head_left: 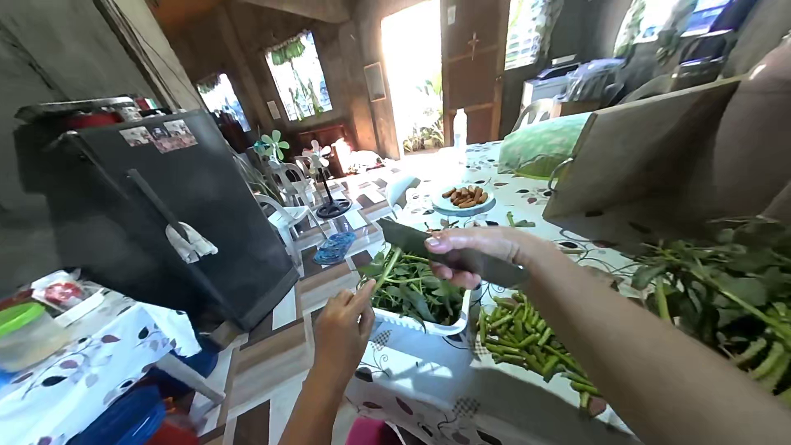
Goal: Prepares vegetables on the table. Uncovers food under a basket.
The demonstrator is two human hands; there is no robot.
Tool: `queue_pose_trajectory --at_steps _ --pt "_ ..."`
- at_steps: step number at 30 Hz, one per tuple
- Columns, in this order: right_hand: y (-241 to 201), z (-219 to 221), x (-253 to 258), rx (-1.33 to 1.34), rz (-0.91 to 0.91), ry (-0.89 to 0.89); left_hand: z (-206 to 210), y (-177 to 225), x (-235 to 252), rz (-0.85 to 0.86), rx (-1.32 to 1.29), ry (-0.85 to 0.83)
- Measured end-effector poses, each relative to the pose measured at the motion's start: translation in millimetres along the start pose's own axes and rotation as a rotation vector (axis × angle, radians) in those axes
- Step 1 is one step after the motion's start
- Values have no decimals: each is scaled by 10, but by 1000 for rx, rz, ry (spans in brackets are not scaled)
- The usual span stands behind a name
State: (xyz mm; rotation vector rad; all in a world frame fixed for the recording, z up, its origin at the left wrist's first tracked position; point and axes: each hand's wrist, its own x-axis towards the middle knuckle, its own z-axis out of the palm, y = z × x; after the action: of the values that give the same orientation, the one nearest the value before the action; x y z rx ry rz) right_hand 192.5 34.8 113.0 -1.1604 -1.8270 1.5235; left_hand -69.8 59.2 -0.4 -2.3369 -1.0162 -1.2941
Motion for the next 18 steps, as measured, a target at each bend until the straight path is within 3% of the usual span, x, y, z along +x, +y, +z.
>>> queue_pose_trajectory --at_steps 4,6,18 --pt "329 -62 -120 168 -171 -88 79 139 57 112 52 72" --pt "380 -65 -220 172 -200 -45 101 206 118 138 56 67" --pt "397 417 -586 -287 -28 713 130 918 284 109 78 -29"
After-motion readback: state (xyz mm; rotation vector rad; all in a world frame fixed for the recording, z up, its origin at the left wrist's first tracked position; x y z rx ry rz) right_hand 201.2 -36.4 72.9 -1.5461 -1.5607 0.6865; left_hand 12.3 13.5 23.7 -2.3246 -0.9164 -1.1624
